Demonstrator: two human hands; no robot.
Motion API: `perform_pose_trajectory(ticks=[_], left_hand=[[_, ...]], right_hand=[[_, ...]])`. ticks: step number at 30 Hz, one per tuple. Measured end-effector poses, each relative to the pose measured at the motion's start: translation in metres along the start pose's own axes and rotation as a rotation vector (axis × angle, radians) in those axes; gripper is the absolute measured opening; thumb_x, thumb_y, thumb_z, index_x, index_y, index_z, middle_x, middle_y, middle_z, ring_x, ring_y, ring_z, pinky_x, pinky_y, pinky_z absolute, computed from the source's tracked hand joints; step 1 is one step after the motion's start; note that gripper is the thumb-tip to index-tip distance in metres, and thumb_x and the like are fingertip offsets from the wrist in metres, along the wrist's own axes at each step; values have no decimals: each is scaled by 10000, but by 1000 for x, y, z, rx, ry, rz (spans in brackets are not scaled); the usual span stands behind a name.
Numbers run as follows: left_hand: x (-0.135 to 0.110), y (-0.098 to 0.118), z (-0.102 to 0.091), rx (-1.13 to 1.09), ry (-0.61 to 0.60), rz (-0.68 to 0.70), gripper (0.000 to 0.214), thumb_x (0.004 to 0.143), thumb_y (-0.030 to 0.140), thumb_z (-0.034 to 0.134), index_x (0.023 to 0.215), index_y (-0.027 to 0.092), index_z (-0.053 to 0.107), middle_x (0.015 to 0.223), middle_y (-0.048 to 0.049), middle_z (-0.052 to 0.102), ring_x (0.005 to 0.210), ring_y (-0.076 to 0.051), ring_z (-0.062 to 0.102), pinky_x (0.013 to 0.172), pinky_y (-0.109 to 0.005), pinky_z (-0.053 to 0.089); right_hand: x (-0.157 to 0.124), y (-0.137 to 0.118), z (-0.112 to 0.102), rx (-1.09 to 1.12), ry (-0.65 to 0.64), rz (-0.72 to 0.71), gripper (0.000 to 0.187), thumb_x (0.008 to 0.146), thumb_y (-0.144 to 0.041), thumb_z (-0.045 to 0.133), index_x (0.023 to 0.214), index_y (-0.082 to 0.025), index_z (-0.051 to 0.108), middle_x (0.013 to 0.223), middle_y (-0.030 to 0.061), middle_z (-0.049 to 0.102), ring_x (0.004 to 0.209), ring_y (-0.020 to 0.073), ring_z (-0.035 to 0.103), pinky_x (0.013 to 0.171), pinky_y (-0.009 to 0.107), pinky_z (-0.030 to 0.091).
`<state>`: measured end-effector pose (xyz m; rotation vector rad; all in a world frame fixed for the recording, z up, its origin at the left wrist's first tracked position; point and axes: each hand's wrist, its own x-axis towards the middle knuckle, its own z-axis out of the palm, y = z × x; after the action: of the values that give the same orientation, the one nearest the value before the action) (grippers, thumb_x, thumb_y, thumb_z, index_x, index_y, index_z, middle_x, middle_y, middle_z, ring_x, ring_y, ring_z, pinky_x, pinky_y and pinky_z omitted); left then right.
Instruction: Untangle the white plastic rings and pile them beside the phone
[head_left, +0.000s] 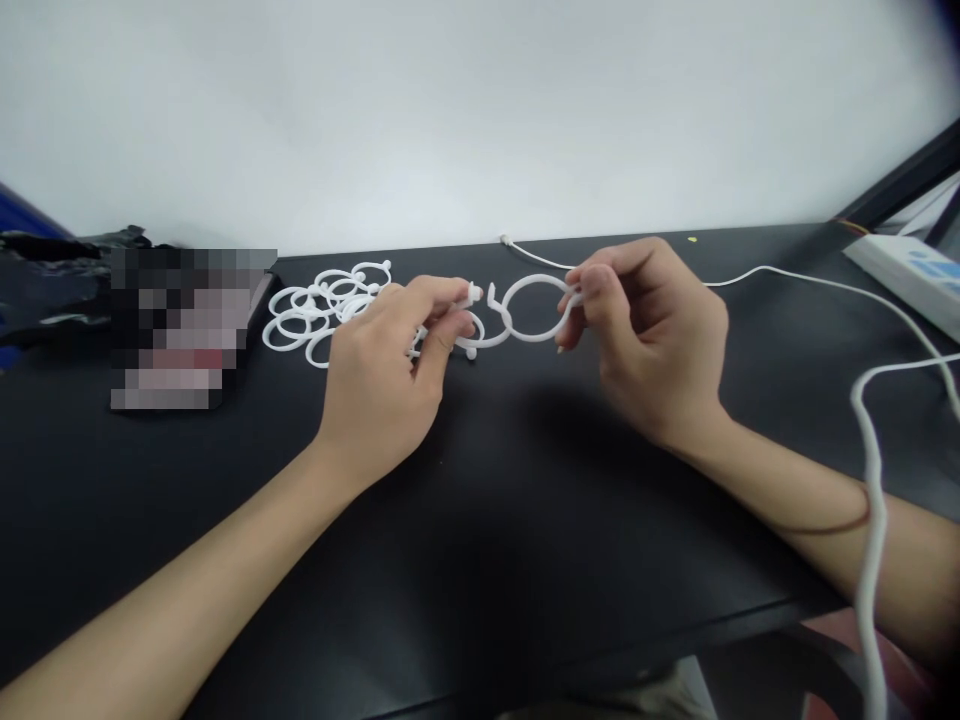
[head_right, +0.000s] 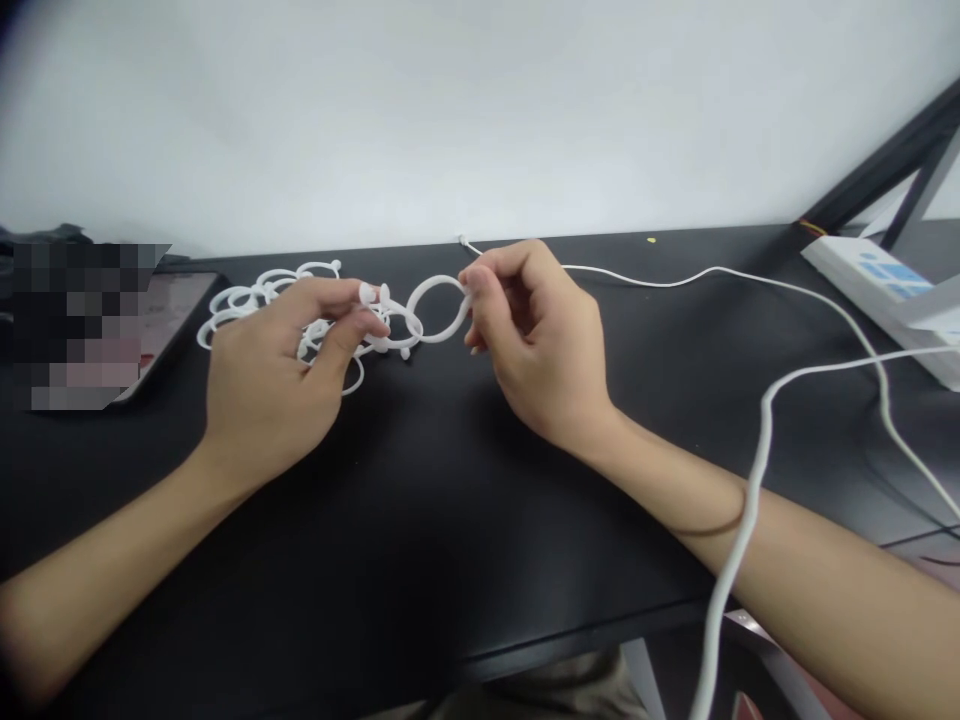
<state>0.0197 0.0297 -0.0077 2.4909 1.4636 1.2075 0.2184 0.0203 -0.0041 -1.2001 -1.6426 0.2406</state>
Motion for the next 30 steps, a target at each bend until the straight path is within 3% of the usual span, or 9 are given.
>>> perform_pose_trajectory(ticks=[11, 15, 18, 22, 26, 30], left_hand=[[0, -1, 5, 83, -62, 234, 320, 985, 176, 420, 1161, 209, 686, 818, -39, 706, 798, -190, 589, 782, -355, 476], [-1, -5, 7, 145, -101, 276, 339, 987, 175, 404, 1145, 223, 700, 809, -48, 710, 806, -204, 595, 777, -375, 463], [-2, -5, 8, 134, -115, 262, 309, 991, 207, 421, 1109, 220, 707, 840, -49, 725, 827, -209, 607, 799, -379, 468], [-3, -3, 7, 92, -85, 228, 238, 991, 255, 461, 1008, 214, 694, 927, -37, 747, 864, -202, 618, 831, -364, 472], [-3, -2, 6, 71, -59, 210, 211, 993, 284, 476, 962, 218, 674, 909, -17, 752, 830, -186, 611, 825, -352, 463], [-2, 0, 4, 53, -54, 184, 197, 990, 288, 486, 966, 236, 675, 755, 13, 721, 751, -176, 593, 810, -342, 455]], right_hand=[[1, -4, 3, 124, -30, 55, 227, 980, -419, 500, 860, -235, 555, 692, -13, 618, 544, 109, 596, 564, 273, 529], [7, 0, 2, 140, 14, 98, 221, 993, -390, 479, 871, -226, 563, 676, -13, 624, 537, 113, 595, 533, 266, 512], [12, 6, -1, 45, 12, 106, 216, 985, -382, 488, 870, -222, 576, 666, -9, 621, 550, 123, 595, 543, 271, 503], [16, 16, -4, -223, -88, 65, 229, 961, -394, 503, 865, -214, 607, 686, 11, 636, 586, 144, 585, 583, 291, 482], [17, 17, -7, -468, -178, -23, 175, 923, -332, 543, 931, -193, 649, 849, 52, 652, 656, 155, 581, 637, 312, 477], [14, 7, -9, -380, -194, -172, 208, 925, -349, 558, 982, -180, 667, 939, 71, 625, 709, 151, 592, 650, 303, 496]])
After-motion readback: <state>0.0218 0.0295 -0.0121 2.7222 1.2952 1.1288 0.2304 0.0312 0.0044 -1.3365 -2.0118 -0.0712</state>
